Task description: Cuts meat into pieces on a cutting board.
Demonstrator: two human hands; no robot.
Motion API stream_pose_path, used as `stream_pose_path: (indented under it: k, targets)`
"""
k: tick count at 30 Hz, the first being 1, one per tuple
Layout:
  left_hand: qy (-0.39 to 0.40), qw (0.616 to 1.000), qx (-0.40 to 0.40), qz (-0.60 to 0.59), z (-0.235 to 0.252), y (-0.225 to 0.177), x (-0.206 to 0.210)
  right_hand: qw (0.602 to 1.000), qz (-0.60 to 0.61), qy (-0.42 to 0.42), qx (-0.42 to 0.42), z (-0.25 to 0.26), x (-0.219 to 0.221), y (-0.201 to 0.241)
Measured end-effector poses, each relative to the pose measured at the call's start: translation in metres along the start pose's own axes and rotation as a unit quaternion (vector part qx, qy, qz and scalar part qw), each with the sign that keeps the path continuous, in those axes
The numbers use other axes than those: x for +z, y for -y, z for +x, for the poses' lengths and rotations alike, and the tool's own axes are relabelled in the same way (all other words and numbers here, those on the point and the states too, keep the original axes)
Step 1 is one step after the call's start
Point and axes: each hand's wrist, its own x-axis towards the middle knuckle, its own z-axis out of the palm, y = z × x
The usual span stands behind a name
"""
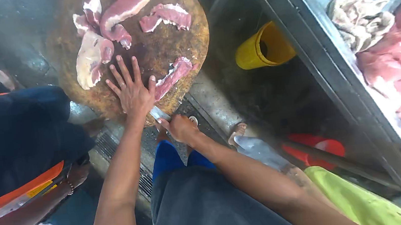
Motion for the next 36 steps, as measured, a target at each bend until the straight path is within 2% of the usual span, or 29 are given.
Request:
stream_pose_path:
  k: [5,10,13,18,21,24,28,31,34,36]
  targets:
    - [-0.008,1.0,0.025,-0.004,-0.001,0.0,0.0,1.0,-0.005,0.003,-0.005,-0.015,0.011,-0.018]
    - [0.0,1.0,0.03,-0.002,-0.001,-0.001,-0.001,1.0,-0.02,0.012,0.005,-0.008,0.008,0.018]
    - [-0.001,1.0,0.022,-0.005,-0.001,-0.005,-0.004,1.0,-0.021,0.005,0.002,-0.013,0.009,0.012]
    - [-0.037,0.998,0.025,-0.032,-0.003,0.005,-0.002,0.999,-0.032,0.016,0.021,-0.051,0.04,-0.065]
    - [-0.029,0.992,0.11,-0.058,-0.018,0.016,-0.01,0.999,-0.025,0.012,0.021,-0.081,0.04,-0.13]
    - [0.0,0.987,0.158,-0.044,-0.055,0.012,-0.019,0.997,0.017,-0.052,0.05,-0.096,0.017,-0.173]
    - [0.139,0.981,0.131,-0.031,-0.07,-0.016,-0.046,0.996,0.031,-0.073,0.043,-0.078,-0.043,-0.156]
    - [0.202,0.971,0.081,-0.094,-0.055,-0.022,-0.073,0.998,0.01,-0.058,0.019,-0.068,-0.074,-0.13]
    - [0.201,0.96,0.056,-0.188,-0.024,-0.029,-0.125,0.998,0.03,-0.056,0.022,-0.077,-0.097,-0.11]
    - [0.173,0.959,0.081,-0.211,-0.001,-0.034,-0.157,0.997,0.054,-0.06,0.014,-0.082,-0.106,-0.098]
